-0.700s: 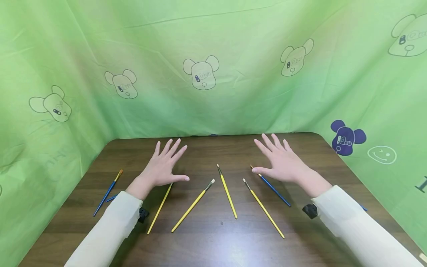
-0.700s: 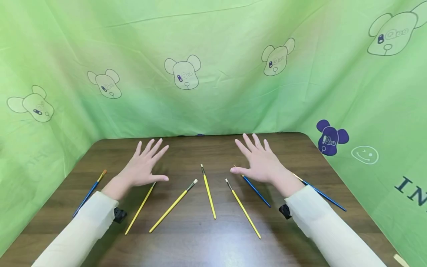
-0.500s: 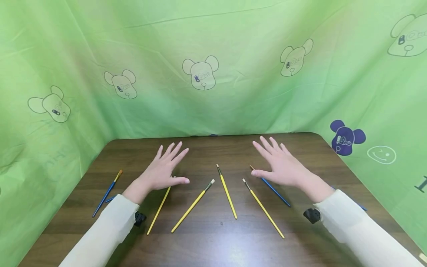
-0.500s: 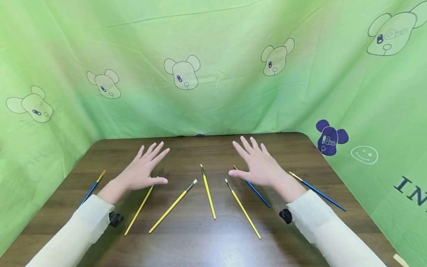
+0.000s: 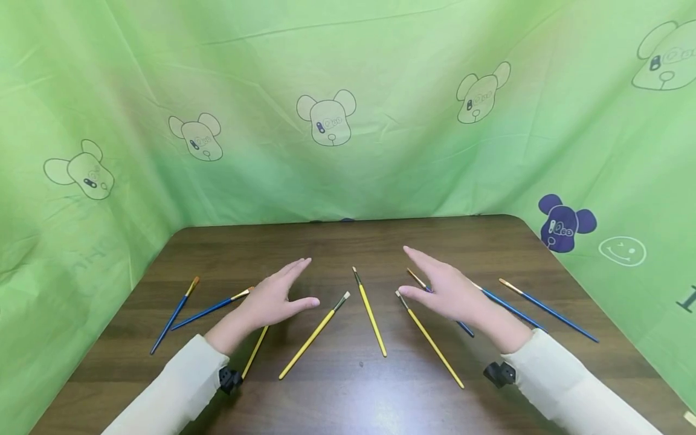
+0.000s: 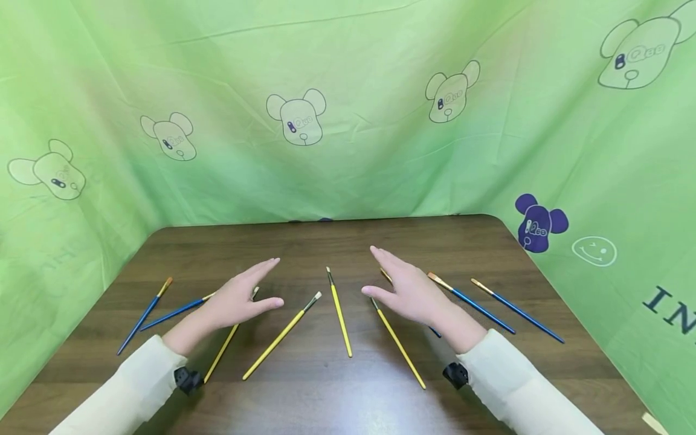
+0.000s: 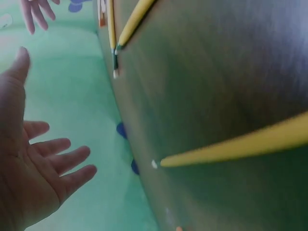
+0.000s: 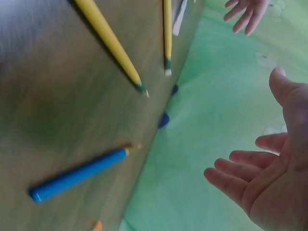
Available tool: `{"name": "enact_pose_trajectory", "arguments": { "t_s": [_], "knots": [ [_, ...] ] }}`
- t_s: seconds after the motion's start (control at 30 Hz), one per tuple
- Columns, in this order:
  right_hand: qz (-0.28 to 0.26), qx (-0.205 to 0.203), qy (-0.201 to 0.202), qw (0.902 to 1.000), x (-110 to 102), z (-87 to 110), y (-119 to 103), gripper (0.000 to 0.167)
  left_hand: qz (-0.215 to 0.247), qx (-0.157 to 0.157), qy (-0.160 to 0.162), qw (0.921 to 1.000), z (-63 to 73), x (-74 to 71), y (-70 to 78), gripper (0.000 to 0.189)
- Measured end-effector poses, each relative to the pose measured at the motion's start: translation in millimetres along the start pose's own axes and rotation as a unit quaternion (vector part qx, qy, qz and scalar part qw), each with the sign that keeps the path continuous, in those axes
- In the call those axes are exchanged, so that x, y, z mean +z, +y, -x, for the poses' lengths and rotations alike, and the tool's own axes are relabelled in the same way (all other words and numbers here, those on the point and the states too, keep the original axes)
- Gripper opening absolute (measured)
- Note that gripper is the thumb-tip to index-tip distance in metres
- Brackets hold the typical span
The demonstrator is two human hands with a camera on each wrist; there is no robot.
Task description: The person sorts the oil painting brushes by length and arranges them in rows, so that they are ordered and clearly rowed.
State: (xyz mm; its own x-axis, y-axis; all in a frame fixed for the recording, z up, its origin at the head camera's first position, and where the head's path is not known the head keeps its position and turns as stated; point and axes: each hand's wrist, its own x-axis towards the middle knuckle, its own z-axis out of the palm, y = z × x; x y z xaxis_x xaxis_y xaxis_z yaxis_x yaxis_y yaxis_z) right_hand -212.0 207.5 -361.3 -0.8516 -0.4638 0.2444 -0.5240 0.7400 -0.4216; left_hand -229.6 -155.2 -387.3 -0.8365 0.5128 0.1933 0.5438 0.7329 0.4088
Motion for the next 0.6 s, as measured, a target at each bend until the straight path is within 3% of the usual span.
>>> {"name": "enact_pose_trajectory", "arguments": {
  "t_s": [0.2, 0.33, 0.5, 0.6],
  "knots": [
    [-0.041, 0.003, 0.021, 0.9989, 16.8, 0.3, -8.7, 0.073, 0.049, 0.012, -0.012, 0.9986, 6.0, 9.6, 6.3, 0.080],
    [-0.104, 0.022, 0.013, 0.9942, 35.0, -0.6, -13.6, 0.064, 0.085, 0.018, -0.018, 0.9961, 9.6, 17.1, 8.8, 0.070],
    [-0.181, 0.081, -0.007, 0.9801, 53.2, -1.5, -25.5, 0.055, 0.128, 0.006, -0.033, 0.9912, 11.4, 26.7, 10.5, 0.060],
    [-0.221, 0.127, -0.005, 0.9669, 61.8, -4.7, -31.8, 0.050, 0.171, -0.014, -0.039, 0.9844, 10.8, 31.8, 11.8, 0.058]
  ]
}}
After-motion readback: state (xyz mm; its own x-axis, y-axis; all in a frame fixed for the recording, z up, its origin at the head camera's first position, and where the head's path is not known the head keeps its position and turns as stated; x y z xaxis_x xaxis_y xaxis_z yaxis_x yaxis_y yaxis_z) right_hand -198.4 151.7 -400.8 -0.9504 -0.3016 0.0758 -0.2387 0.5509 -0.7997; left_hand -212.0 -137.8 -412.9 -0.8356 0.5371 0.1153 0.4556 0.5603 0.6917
